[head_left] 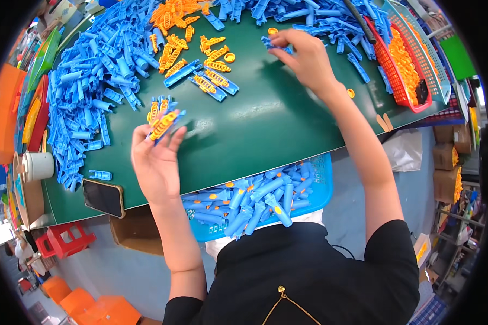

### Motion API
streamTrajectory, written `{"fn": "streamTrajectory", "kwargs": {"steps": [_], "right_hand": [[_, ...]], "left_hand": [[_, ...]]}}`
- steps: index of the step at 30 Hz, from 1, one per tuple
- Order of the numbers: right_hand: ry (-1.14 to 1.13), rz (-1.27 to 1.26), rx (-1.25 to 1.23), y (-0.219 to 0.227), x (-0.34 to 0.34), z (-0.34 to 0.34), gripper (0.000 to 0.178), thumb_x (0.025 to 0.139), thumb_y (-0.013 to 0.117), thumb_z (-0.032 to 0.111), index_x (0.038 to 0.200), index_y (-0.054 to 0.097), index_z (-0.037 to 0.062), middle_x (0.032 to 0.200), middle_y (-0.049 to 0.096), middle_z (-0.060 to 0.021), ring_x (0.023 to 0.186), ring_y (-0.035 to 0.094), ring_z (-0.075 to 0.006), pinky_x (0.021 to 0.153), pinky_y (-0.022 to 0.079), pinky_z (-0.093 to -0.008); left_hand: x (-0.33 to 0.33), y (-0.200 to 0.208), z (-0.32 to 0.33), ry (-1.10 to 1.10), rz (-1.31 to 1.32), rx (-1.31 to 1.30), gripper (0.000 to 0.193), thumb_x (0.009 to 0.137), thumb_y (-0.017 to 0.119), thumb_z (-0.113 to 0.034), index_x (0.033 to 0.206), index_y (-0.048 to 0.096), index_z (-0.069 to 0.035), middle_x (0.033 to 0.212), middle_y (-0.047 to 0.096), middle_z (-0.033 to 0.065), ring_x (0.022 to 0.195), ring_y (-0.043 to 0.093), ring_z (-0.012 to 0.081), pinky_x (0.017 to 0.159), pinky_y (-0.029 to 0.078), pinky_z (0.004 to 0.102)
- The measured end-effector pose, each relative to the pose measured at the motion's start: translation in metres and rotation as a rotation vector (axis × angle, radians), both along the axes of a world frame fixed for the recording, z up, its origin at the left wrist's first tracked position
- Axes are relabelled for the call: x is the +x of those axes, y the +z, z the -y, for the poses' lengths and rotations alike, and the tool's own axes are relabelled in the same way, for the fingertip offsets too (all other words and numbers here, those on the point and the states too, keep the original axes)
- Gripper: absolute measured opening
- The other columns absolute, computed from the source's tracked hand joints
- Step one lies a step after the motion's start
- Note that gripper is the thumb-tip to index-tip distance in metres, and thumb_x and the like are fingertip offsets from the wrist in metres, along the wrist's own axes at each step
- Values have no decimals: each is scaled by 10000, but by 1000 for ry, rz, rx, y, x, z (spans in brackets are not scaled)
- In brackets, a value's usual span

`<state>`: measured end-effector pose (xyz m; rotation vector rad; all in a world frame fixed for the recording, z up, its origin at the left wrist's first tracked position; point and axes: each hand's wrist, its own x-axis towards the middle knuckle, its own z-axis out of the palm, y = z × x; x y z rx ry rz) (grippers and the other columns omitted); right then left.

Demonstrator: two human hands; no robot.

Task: Assembling small plastic toy components at a factory workbench.

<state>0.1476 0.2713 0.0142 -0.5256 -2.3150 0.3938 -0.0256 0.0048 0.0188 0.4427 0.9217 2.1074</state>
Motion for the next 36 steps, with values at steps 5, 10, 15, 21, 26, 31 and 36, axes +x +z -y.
{"fn": "streamTrajectory", "kwargs": {"steps": [5,10,15,21,26,31,36], "right_hand": [[121,-352,-856,13,11,76,270,776,667,9,1026,572,-17,935,607,-48,822,585,-115,731,487,-219],[-11,-20,-487,-17,45,97,269,742,686,33,999,605,27,1009,587,-66,879,577,-190,790,479,-295],[-98,49,65,11,38,112,347,691,707,72,1029,630,76,1069,583,-76,920,567,-274,842,446,-371],[427,21,-203,14,18,143,440,698,711,71,1126,609,89,982,604,-100,839,602,-260,686,501,-333],[428,-53,-285,11,16,160,459,685,723,69,1127,601,55,923,608,-90,770,607,-236,644,504,-309],[354,25,-335,12,17,177,512,677,711,40,1171,579,63,866,601,-83,697,598,-226,595,495,-296],[294,95,-470,9,20,174,547,695,698,38,1220,550,69,825,586,-82,643,576,-201,561,479,-283]], "left_hand": [[-2,-19,-8,-236,850,228,140,854,488,-110,920,539,2,1025,609,160,1099,540,347,881,494,448],[-1,-19,-10,-131,651,146,113,882,481,-113,904,515,-8,761,576,74,771,616,216,739,528,357],[25,-5,-9,-20,-282,-294,86,882,550,-107,879,533,-22,658,526,25,513,489,79,477,399,227],[31,0,-5,-336,-127,-294,133,858,616,-123,848,560,-4,578,530,12,437,472,59,418,413,202],[43,-11,-3,-289,62,-244,181,877,605,-185,848,556,-13,552,484,-8,426,452,61,410,402,211],[46,-22,1,-245,70,-214,220,888,592,-230,883,556,-13,544,456,-18,413,425,68,409,389,225],[56,-21,-8,-172,31,-112,227,899,576,-200,1000,541,-1,786,576,34,663,541,86,615,463,236]]}}
